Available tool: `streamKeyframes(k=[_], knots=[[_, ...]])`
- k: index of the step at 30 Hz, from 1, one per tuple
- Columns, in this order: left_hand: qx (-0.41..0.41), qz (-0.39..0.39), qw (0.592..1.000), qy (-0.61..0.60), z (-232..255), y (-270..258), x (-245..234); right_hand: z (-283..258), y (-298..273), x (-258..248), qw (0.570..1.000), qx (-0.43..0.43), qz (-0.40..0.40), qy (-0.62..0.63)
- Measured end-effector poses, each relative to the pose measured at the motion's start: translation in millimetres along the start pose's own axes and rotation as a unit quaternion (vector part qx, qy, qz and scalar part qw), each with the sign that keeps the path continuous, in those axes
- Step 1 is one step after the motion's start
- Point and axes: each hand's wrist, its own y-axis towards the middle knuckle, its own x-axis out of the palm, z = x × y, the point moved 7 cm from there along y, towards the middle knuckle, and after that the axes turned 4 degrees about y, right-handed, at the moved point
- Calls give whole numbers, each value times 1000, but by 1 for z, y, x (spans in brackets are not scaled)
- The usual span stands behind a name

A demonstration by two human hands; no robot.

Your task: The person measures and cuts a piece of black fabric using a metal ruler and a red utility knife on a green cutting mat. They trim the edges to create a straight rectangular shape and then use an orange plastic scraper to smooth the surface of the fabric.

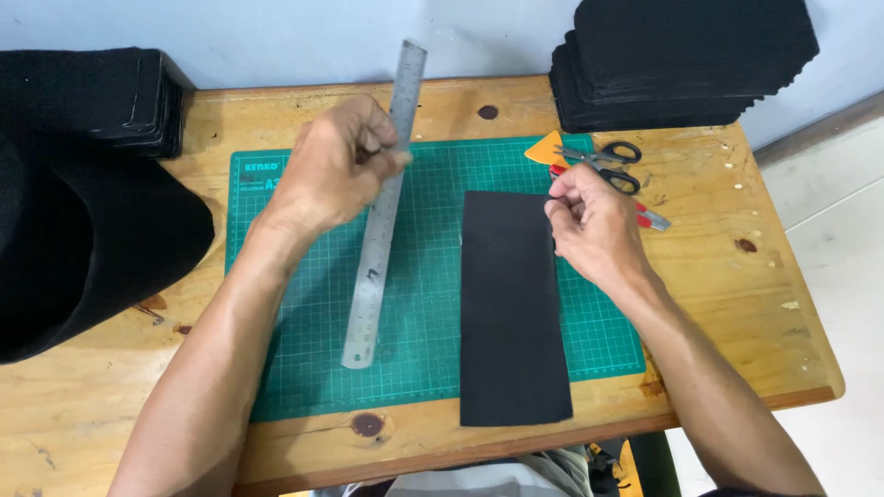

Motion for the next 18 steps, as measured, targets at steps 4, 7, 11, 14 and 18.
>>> streamKeyframes(k=[4,7,11,14,18], knots=[[-10,16,994,-103,6,-3,3,-4,19,10,999,-26,8,-23],[-42,-24,988,-147,15,-11,15,1,44,25,998,-55,-10,-14],[-40,-86,988,-119,10,-10,48,0,72,41,995,-74,9,-63],[-52,-110,988,-92,9,-16,65,2,86,52,994,-66,14,-88],[-45,-128,988,-68,9,-19,80,13,98,58,997,-57,11,-46]])
